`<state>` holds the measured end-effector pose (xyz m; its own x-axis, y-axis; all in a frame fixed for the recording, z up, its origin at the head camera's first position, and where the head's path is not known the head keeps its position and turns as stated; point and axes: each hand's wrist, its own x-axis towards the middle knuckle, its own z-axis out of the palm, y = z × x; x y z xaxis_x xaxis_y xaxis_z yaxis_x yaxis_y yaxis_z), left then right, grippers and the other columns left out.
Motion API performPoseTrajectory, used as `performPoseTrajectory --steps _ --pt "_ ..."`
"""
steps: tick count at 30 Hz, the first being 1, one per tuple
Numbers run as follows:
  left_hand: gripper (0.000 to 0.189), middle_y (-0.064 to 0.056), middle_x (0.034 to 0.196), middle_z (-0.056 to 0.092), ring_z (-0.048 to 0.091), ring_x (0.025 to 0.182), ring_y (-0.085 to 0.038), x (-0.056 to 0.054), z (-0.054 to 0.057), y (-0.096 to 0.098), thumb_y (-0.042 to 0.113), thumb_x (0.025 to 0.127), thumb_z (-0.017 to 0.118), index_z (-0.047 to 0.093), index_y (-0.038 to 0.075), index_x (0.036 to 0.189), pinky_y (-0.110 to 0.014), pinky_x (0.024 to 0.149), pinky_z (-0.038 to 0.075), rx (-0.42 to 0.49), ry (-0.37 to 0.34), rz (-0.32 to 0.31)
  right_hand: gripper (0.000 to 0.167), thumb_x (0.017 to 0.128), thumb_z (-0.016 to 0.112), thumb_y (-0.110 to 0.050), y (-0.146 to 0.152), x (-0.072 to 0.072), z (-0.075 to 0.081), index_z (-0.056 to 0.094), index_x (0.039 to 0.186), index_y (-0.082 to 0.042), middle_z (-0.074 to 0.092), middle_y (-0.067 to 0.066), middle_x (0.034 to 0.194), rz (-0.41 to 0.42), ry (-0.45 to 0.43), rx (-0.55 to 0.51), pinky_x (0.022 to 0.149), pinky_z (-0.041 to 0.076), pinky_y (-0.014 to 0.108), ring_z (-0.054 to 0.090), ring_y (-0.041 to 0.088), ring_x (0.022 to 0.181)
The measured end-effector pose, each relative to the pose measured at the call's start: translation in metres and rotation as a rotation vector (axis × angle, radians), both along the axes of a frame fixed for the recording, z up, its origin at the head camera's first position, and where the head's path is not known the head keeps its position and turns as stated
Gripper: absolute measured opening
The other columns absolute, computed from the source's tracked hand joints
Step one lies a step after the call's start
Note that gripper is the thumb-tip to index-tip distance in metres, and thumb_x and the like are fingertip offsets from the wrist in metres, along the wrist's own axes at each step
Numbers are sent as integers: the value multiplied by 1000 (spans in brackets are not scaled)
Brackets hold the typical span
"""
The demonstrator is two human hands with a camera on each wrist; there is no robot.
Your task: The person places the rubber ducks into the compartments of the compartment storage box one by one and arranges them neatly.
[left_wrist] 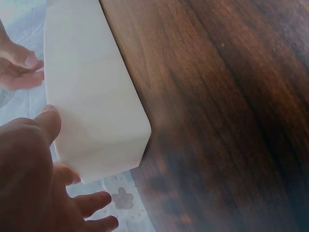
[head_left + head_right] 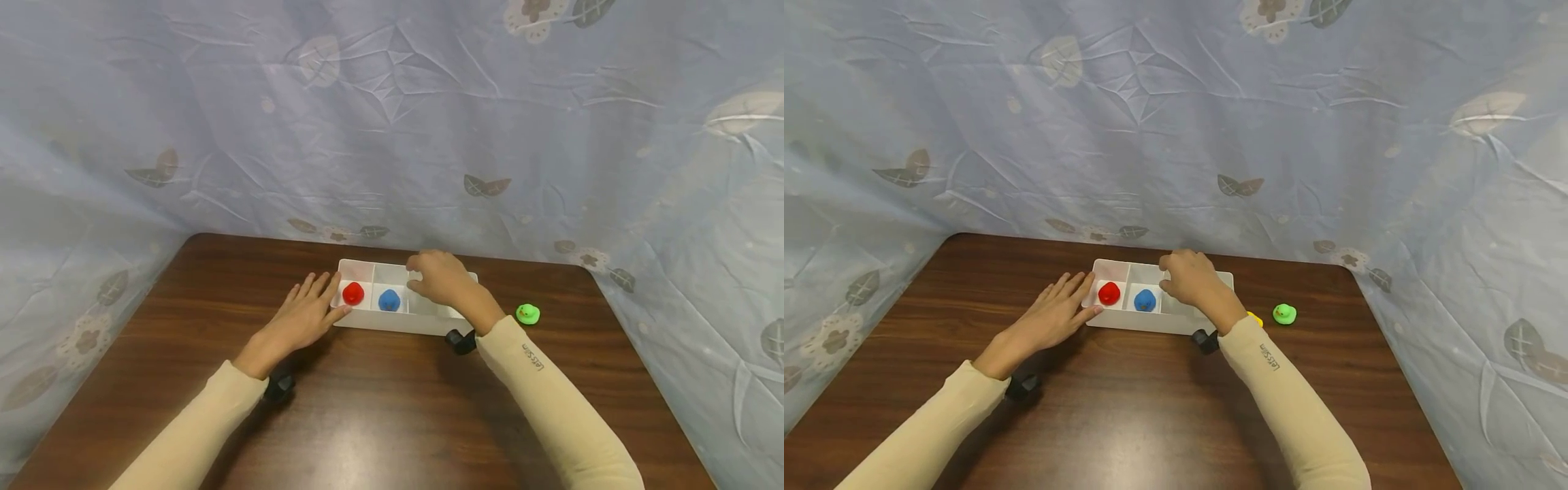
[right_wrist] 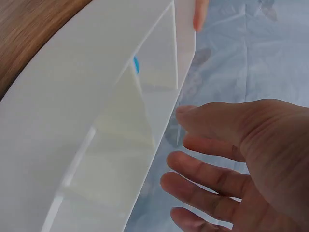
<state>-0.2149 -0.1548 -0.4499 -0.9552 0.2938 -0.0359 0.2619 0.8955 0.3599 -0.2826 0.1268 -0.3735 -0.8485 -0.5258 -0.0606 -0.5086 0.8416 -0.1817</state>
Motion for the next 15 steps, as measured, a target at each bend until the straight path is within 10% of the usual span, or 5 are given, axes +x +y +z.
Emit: performPoseTrajectory --steps 15 --pt "81 -29 175 23 18 163 -55 1 1 2 55 112 44 16 7 172 -73 129 20 6 0 -2 47 100 76 -26 70 9 -3 67 139 -2 70 18 139 -117 19 -107 107 56 56 68 39 126"
